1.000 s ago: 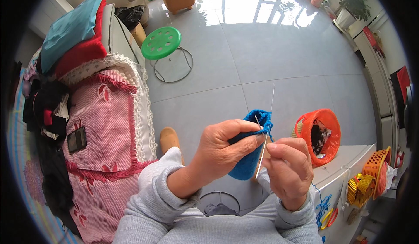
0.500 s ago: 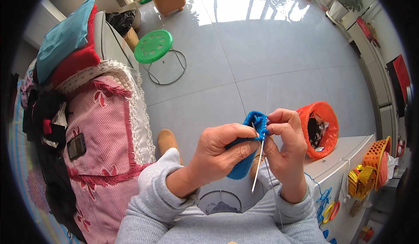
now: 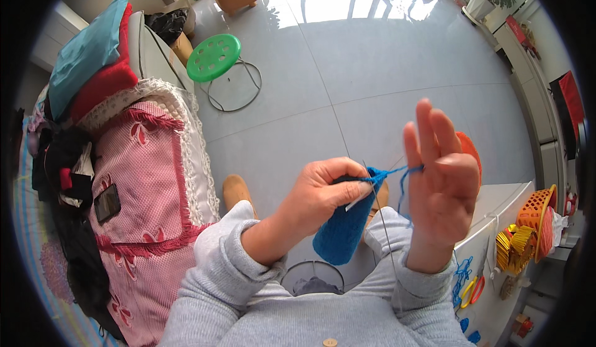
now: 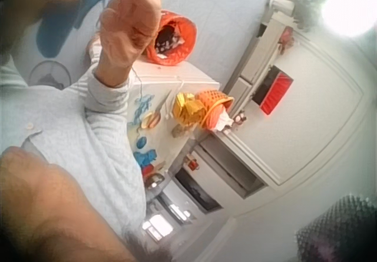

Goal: The person knits a blue fabric using two metal needles and blue yarn. They hold the needles and yarn, repeatedly forming stitches and pulling the yarn through loops to extend the knitted piece.

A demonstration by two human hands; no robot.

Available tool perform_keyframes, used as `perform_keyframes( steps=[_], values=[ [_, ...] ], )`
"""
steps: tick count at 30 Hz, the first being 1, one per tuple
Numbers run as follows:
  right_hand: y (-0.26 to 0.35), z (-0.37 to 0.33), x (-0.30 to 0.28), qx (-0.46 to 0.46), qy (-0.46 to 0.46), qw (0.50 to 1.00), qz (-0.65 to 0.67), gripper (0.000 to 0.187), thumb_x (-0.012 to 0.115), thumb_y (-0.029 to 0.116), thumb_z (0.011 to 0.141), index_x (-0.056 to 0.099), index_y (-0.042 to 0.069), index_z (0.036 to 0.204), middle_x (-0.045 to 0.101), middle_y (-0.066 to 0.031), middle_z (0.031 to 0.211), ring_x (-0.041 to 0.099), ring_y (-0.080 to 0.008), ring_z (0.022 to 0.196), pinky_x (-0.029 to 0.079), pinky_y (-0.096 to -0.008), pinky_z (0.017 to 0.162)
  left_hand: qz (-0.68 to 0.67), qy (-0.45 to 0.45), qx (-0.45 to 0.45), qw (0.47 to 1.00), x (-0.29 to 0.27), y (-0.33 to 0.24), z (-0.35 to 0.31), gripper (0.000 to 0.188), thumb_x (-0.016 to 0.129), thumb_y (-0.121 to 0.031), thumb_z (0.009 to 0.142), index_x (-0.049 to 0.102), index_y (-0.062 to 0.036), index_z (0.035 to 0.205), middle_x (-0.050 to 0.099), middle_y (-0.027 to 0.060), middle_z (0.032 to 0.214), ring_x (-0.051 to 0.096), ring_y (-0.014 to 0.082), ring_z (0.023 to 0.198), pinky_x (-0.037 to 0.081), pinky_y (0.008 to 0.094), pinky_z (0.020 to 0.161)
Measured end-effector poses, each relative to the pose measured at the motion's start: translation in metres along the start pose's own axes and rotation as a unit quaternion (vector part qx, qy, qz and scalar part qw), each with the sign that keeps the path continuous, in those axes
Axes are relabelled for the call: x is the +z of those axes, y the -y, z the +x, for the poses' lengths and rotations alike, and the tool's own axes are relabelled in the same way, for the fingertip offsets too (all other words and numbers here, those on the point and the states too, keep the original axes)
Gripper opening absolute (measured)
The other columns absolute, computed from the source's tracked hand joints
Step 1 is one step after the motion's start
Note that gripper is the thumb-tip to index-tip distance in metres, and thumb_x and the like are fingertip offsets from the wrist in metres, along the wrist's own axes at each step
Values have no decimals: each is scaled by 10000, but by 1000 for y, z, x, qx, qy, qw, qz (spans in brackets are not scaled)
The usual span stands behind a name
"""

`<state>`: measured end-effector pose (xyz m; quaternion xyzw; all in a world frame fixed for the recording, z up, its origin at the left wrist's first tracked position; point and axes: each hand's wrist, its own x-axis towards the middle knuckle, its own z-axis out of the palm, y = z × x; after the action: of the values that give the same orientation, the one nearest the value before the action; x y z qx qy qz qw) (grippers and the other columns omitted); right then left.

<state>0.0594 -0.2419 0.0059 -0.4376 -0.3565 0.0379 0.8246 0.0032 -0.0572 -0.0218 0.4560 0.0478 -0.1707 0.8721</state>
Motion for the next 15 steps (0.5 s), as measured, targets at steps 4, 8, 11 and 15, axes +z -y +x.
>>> perform_keyframes(
  steps=[4, 8, 11, 15],
  values=[
    [2, 3, 5, -51, 118, 757, -641, 353, 622, -9, 810, 579, -44, 1158, 516, -263, 1296, 521, -365, 1228, 458, -434, 986, -89, -51, -8, 995, -9, -2, 6, 70, 650, -31, 856, 629, -23, 922, 672, 96, 823, 665, 166, 687, 567, 287, 597],
    [0, 3, 15, 35, 131, 801, -582, 483, 811, 252, 719, 611, -34, 1052, 600, -165, 1046, 623, -224, 643, 498, -311, 509, -94, -95, -14, 991, -14, -7, 8, 72, 662, -68, 869, 640, -21, 918, 651, 47, 797, 615, 88, 677, 523, 222, 587],
    [-3, 3, 17, -26, 143, 794, -591, 367, 795, 252, 750, 617, -14, 930, 560, -117, 908, 551, -186, 576, 444, -315, 470, -62, -98, -4, 993, -10, -7, 5, 89, 665, -80, 871, 636, -16, 926, 647, 40, 789, 611, 84, 672, 523, 224, 588],
    [-11, 4, 22, -12, 108, 812, -573, 184, 745, 139, 809, 620, 4, 809, 532, -76, 776, 520, -160, 545, 399, -293, 443, -66, -77, -18, 995, -10, -11, -1, 103, 667, -79, 868, 632, -10, 936, 652, 65, 807, 627, 111, 683, 544, 250, 595]
  ],
)
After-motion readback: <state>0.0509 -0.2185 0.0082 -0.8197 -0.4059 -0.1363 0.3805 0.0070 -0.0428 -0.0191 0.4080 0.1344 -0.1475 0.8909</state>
